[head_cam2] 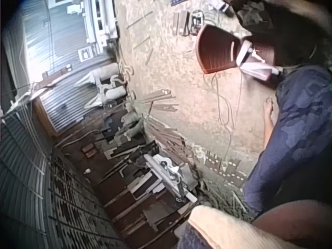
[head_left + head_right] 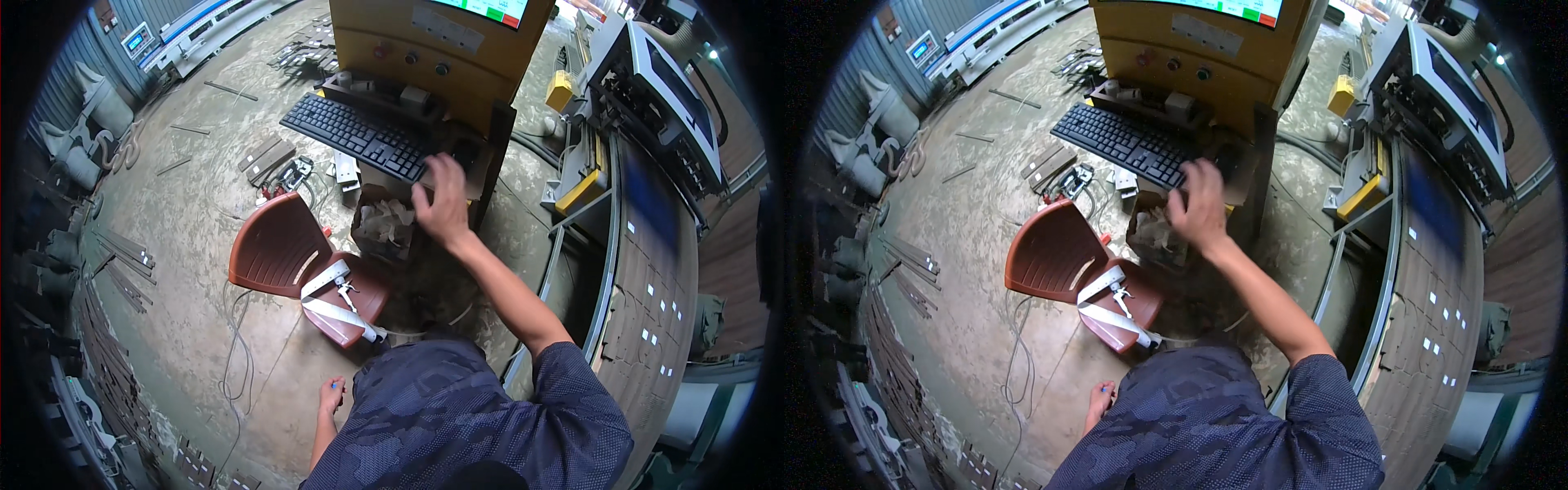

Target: Operates a CNC machine, interacts with the computer interface, and inspects/organizes small components.

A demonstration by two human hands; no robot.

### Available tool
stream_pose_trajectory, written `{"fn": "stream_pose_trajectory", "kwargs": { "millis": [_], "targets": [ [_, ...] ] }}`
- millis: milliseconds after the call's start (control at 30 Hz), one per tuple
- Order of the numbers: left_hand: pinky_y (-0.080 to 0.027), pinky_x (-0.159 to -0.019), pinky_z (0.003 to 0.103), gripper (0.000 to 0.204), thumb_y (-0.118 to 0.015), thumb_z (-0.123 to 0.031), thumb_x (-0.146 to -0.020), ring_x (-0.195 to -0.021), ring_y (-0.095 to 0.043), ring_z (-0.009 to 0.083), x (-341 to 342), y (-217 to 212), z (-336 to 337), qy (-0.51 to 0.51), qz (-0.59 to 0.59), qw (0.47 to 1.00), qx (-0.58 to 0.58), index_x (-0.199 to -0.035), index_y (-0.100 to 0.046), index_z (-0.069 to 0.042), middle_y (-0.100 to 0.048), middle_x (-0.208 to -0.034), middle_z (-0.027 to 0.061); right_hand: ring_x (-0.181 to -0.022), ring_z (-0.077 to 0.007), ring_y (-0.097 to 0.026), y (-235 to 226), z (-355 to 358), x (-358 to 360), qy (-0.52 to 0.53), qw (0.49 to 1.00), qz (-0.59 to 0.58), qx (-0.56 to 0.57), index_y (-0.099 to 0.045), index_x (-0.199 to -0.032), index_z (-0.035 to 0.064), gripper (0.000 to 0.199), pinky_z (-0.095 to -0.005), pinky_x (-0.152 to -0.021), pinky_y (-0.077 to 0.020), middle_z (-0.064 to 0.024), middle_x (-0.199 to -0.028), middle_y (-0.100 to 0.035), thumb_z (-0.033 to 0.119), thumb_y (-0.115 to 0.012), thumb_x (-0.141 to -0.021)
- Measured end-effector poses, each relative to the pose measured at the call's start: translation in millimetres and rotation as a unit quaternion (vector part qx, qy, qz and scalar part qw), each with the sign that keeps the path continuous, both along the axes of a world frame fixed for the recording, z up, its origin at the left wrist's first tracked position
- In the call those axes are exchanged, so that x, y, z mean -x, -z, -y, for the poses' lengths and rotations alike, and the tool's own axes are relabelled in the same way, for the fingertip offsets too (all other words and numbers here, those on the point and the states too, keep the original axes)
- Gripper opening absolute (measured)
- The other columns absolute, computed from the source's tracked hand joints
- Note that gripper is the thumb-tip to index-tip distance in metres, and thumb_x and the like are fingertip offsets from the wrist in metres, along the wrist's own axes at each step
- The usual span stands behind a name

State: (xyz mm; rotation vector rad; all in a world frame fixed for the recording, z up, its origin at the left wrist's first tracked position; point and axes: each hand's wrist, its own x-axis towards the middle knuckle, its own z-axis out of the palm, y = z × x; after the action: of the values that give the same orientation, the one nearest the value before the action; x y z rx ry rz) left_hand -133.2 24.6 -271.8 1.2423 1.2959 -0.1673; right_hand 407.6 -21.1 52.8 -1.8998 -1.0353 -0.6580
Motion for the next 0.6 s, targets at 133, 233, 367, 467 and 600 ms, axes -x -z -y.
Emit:
{"fn": "stream_pose_trajectory", "kwargs": {
  "millis": [133, 233, 367, 467, 600],
  "targets": [
    [-0.042, -0.041, 0.032, 0.028, -0.069, -0.035, -0.097, -0.045, -0.052, 0.0139, 19.8, 6.5, 18.5, 0.05, 0.003, 0.997, -0.06, -0.099, -0.07, -0.007, -0.064, -0.07, 0.0045, -0.135, -0.0513, -0.043, 28.0, -13.8, -79.4, 0.269, 0.956, 0.009, 0.116, -0.043, -0.143, -0.0055, 0.069, -0.0578, -0.117, -0.0316, -0.0357, -0.143, -0.046, 0.034, -0.068, -0.092],
    [-0.045, -0.043, 0.034, 0.026, -0.07, -0.033, -0.095, -0.046, -0.054, 0.0155, 35.8, 1.1, 30.2, 0.073, -0.059, 0.995, -0.031, -0.097, -0.07, -0.007, -0.066, -0.071, 0.0053, -0.134, -0.0502, -0.044, 49.1, -2.7, -108.0, 0.301, 0.947, 0.013, 0.114, -0.044, -0.141, -0.008, 0.069, -0.0617, -0.117, -0.029, -0.0341, -0.141, -0.048, 0.034, -0.067, -0.091],
    [-0.047, -0.046, 0.035, 0.024, -0.068, -0.03, -0.094, -0.049, -0.057, 0.016, 70.7, 6.0, 47.5, 0.04, -0.11, 0.993, 0.006, -0.094, -0.071, -0.006, -0.066, -0.069, 0.0056, -0.134, -0.0493, -0.044, 49.0, -8.8, -95.7, 0.268, 0.952, 0.018, 0.145, -0.048, -0.137, -0.0082, 0.065, -0.0607, -0.117, -0.0293, -0.0332, -0.139, -0.05, 0.028, -0.068, -0.087],
    [-0.046, -0.047, 0.035, 0.023, -0.067, -0.028, -0.095, -0.051, -0.057, 0.0159, 75.2, 16.1, 52.0, -0.046, -0.086, 0.992, 0.078, -0.093, -0.072, -0.006, -0.067, -0.07, 0.0058, -0.132, -0.0495, -0.046, 46.8, -8.6, -104.8, 0.243, 0.966, -0.003, 0.087, -0.049, -0.136, -0.0067, 0.061, -0.0585, -0.117, -0.0305, -0.0322, -0.137, -0.052, 0.025, -0.068, -0.087],
    [-0.045, -0.046, 0.034, 0.022, -0.066, -0.026, -0.095, -0.051, -0.056, 0.0153, 48.1, -0.5, 44.7, 0.059, -0.088, 0.993, 0.043, -0.101, -0.072, -0.006, -0.068, -0.075, 0.0063, -0.129, -0.0493, -0.048, 51.8, -6.0, -113.6, 0.245, 0.966, -0.021, 0.083, -0.05, -0.135, -0.0047, 0.06, -0.0568, -0.115, -0.0331, -0.0312, -0.134, -0.054, 0.024, -0.069, -0.086]
  ]
}}
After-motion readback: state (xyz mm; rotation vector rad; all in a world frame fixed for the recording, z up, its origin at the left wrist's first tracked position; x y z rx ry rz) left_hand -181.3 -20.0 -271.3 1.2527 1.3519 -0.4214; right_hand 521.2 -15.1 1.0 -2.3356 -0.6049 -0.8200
